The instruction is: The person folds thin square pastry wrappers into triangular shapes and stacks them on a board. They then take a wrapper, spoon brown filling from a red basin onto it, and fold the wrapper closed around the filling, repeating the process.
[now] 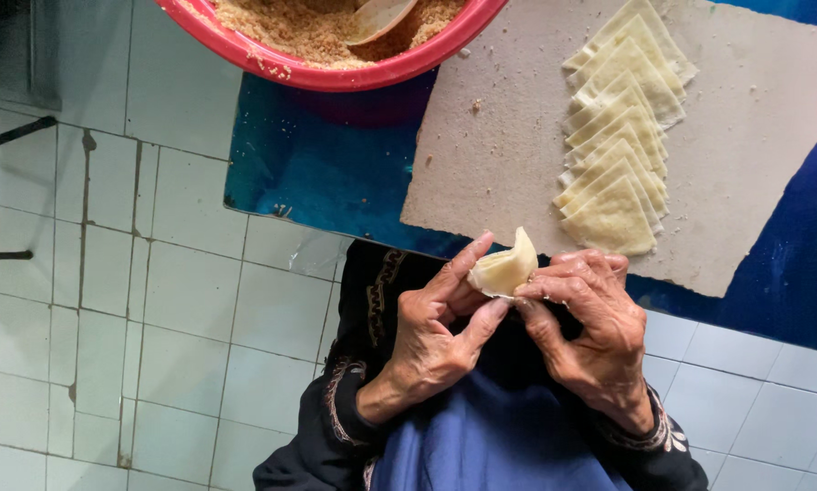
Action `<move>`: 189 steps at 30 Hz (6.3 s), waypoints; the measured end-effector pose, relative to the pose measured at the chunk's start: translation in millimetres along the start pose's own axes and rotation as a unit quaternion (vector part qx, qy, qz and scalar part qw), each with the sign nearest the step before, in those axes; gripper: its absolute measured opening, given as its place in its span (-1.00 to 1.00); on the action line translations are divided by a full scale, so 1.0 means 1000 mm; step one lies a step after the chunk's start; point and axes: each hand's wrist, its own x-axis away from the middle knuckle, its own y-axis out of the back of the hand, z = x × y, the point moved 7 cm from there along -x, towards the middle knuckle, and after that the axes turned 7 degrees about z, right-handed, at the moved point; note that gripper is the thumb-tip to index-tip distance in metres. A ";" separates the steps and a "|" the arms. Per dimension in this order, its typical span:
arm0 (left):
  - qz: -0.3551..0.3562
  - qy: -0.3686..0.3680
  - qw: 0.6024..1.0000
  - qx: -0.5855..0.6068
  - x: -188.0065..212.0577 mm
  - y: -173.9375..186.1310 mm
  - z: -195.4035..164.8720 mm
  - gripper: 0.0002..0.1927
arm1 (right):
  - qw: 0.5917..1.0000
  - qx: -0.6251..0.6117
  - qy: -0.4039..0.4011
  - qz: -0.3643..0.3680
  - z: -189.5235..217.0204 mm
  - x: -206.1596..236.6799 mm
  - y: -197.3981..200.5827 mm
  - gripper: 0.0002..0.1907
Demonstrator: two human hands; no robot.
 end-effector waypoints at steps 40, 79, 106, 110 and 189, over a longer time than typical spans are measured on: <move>-0.079 -0.016 0.995 0.053 -0.012 -0.003 0.021 -0.48 | 0.973 -0.206 -0.101 -0.006 -0.044 0.020 0.010 -0.88; -0.073 -0.008 0.997 -0.007 -0.018 0.008 0.034 -0.39 | 0.990 -0.139 -0.035 0.001 -0.041 0.007 -0.009 -0.53; -0.059 -0.073 0.992 -0.086 -0.018 0.006 0.009 -0.75 | 0.998 -0.033 -0.046 0.013 -0.031 -0.003 -0.008 -0.80; -0.048 -0.053 0.995 -0.068 -0.019 0.007 0.012 -0.67 | 1.000 -0.013 -0.015 0.021 -0.028 -0.005 -0.011 -0.79; -0.102 -0.152 0.944 -0.275 -0.010 0.008 0.005 -0.52 | 1.000 0.008 0.010 -0.011 -0.030 -0.003 -0.017 -0.75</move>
